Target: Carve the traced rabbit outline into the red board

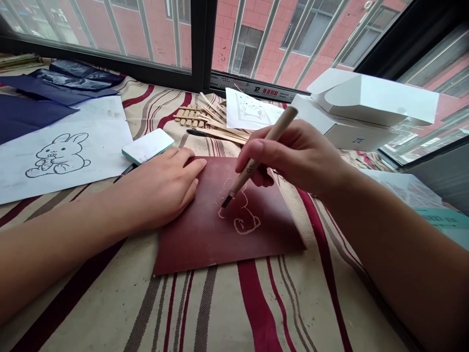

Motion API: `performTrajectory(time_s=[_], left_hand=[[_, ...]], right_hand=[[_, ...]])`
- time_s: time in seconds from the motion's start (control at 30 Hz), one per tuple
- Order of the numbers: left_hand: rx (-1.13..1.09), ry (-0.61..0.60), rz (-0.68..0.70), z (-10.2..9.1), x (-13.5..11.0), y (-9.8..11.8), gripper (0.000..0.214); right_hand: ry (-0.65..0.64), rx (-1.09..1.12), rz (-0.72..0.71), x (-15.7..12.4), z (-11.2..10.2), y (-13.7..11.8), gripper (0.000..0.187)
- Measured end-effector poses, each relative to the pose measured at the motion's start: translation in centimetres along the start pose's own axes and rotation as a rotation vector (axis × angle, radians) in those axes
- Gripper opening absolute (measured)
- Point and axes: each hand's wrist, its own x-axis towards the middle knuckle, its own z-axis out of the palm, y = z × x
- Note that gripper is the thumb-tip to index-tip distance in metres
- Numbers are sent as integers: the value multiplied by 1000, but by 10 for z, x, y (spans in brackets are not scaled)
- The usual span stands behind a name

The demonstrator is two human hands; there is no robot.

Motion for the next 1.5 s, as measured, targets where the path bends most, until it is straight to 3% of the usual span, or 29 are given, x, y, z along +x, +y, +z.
performTrajectory(time_s=[0.23,0.47,0.63,0.87,1.03,1.1,1.17,1.27,1.43,1.5], left_hand=[[10,-32,-6,-2,1,-1,56],[22,17,12,2,-1,-2,56],[30,61,33,5,-1,-4,57],[25,7,-4,0,0,-1,59],[24,-36,-7,0,0,-1,61],[18,-15,0,1,0,-1,60],[17,7,7,2,1,-1,59],[37,-38,-3,-1,2,2,57],[86,-89,-20,-7,4,8,49],[86,-78,-14,-7,4,9,44]], right_hand=[[24,-45,27,0,9,3,33],[-84,-56,61,-1,-4,4,32],[109,75,-131,0,-2,2,32],[30,-54,-34,-2,3,3,35],[-114,-38,-2,-2,-5,6,31],[-43,42,-44,-2,-7,3,30],[121,102,-72,-2,-7,-1,33],[220,168,-57,-2,2,-10,33],[150,507,-19,3,35,-17,17],[111,565,31,8,49,-12,20]])
